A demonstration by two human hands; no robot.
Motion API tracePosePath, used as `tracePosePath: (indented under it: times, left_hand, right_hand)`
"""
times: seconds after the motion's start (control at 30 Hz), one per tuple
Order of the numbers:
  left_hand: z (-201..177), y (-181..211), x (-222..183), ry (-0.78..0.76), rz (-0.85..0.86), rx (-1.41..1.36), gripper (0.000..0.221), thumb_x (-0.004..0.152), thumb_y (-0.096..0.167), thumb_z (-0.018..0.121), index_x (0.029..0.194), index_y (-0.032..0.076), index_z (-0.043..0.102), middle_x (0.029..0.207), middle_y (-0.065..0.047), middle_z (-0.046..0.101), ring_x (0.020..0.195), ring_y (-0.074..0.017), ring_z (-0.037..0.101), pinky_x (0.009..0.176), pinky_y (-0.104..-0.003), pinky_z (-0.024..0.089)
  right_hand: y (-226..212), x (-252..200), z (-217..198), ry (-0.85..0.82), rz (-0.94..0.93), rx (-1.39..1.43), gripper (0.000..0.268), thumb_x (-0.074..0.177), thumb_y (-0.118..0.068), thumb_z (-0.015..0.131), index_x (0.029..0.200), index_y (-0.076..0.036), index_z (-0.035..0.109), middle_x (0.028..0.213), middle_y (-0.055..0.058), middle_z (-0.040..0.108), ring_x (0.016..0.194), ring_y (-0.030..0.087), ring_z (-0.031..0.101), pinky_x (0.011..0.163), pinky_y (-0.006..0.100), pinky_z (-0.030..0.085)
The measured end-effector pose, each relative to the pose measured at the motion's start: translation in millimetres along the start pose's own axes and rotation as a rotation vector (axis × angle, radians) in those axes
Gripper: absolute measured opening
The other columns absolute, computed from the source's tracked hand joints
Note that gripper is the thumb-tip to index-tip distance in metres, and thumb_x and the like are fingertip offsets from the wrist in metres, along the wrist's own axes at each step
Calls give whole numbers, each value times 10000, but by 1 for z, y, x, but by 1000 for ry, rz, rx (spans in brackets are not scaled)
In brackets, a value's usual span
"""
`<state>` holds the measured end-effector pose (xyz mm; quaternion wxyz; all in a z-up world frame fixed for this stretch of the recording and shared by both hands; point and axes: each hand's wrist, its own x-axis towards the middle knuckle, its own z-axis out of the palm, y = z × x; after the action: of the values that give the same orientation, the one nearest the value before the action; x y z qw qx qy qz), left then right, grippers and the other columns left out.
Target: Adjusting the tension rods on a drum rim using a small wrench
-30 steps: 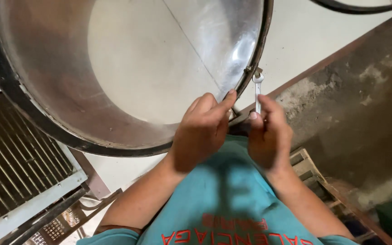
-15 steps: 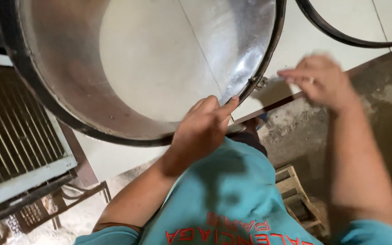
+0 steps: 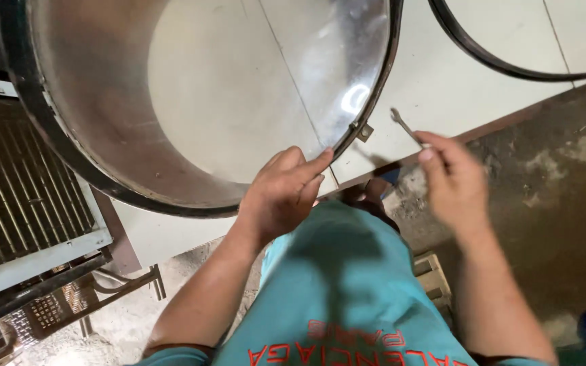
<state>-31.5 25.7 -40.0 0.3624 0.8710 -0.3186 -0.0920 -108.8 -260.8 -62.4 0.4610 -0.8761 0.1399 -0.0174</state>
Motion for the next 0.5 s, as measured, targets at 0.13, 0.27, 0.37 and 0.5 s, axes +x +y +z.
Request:
tracePosePath:
  times: [0.13,0.27,0.37,0.5]
  left_hand:
    - [-3,1,5,-123,-151,-13,491,944,127,568,1420,234,614,838,-35,413,785,-267,475,698,-396,455]
    - [-10,3,8,-200,-197,-30,480,972,217,530,1449,237,584,869,-41,429,834,-268,504,769,-391,470]
    - [-16,9,7,-198,-189,-81,476,980,209,493,1446,204,591,866,-39,434,840,-252,500,753,-362,456]
    - [-19,9,6,-252,-218,-76,499,993,234,472,1485,205,553,907,-41,447,909,-259,508,815,-381,467]
  right_hand:
    - [7,-29,13,-104,67,438,345,1072,-76,495,1417,-55,501,820,31,528,558,110,466,511,253,414]
    - [0,-49,-9,-115,316,522,146,1018,37,578,1065,43,716,759,145,682,456,168,570,428,245,486]
    - [-18,-54,-24,-126,377,779,355,956,-68,596,1260,105,651,965,329,733,813,392,753,821,436,628]
    - [-21,-38,-26,-427,33,1050,594,896,-77,659,1439,93,489,1385,305,627,1223,380,685,1085,540,571]
